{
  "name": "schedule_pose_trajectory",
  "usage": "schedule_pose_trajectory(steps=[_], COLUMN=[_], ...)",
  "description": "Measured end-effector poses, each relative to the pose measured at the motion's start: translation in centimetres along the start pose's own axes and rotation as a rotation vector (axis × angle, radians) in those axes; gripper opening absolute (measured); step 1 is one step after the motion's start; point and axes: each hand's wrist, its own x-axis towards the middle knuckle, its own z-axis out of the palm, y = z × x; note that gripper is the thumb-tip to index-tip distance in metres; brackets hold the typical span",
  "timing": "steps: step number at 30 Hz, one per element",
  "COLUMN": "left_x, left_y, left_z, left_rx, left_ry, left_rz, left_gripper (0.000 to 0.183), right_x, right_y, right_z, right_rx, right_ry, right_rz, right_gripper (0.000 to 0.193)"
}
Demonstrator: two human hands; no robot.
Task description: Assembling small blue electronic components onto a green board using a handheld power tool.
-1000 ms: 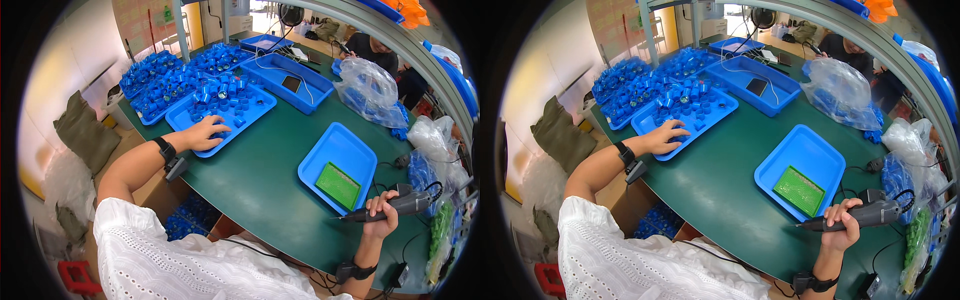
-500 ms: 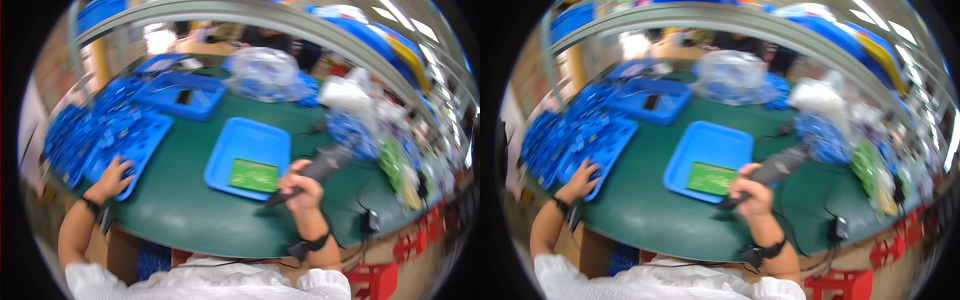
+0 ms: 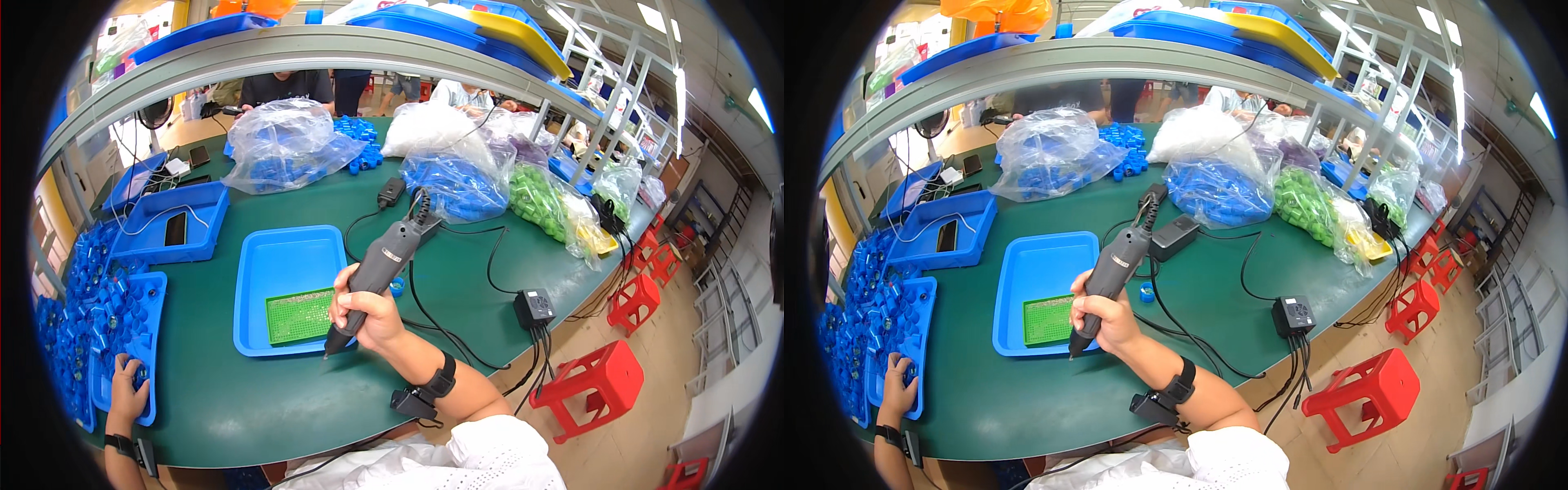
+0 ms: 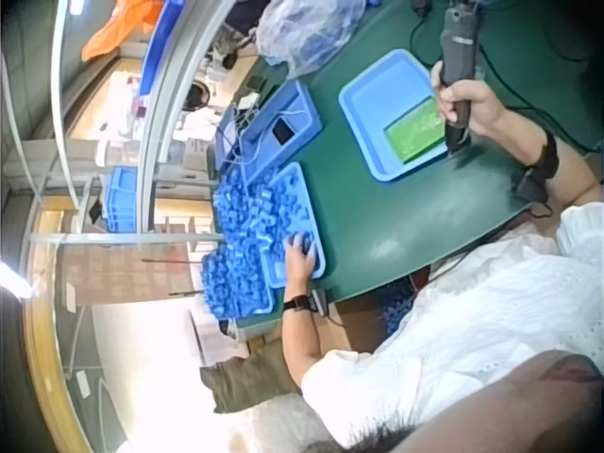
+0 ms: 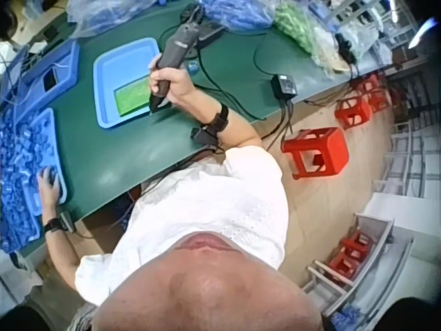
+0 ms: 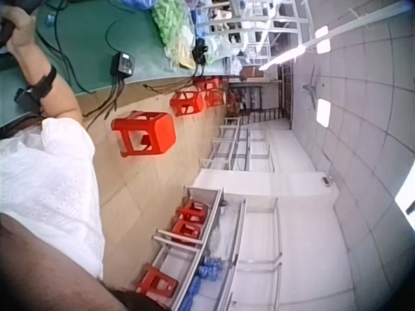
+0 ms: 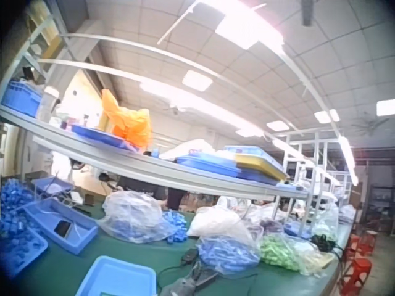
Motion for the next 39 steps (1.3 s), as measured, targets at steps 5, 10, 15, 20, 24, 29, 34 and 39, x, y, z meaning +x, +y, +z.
schedule_pose_trajectory(steps=[5,10,15,20,24,29,34,39], left_x=[0.3,0.7,1.1,0.5,0.4,-0.3,-0.5,-0.7], left_y=[1.6,1.9,2.2,1.7,1.7,0.9,1.8,-1.6], left_z=[-0.8,-1.3,-1.6,-1.3,-1.0,-1.0,-1.4,-1.3], left_rx=[-0.036,-0.015,-0.026,-0.015,-0.038,-0.091,-0.065,-0.116], left_ry=[-0.053,-0.097,-0.126,-0.074,-0.036,0.007,0.02,0.13], left_rz=[-0.013,0.028,0.078,0.087,0.075,0.016,-0.012,-0.009], left_gripper=[0.043,0.043,0.039,0.037,0.035,0.034,0.034,0.033], right_x=[0.0,-0.1,-0.1,0.0,-0.1,0.0,0.1,-0.1], right_y=[0.4,0.5,0.4,0.7,0.5,0.8,0.6,0.8], right_z=[-0.1,-0.2,-0.2,0.0,-0.1,-0.3,-0.4,-0.5], right_rx=[-0.002,-0.012,-0.021,-0.015,-0.013,-0.032,-0.025,-0.028], right_ry=[0.009,0.007,0.017,0.014,0.029,0.023,0.016,-0.001], right_rz=[0.003,0.001,0.011,0.022,0.001,-0.02,-0.044,-0.026], right_gripper=[0.022,0.022,0.022,0.021,0.019,0.02,0.02,0.021])
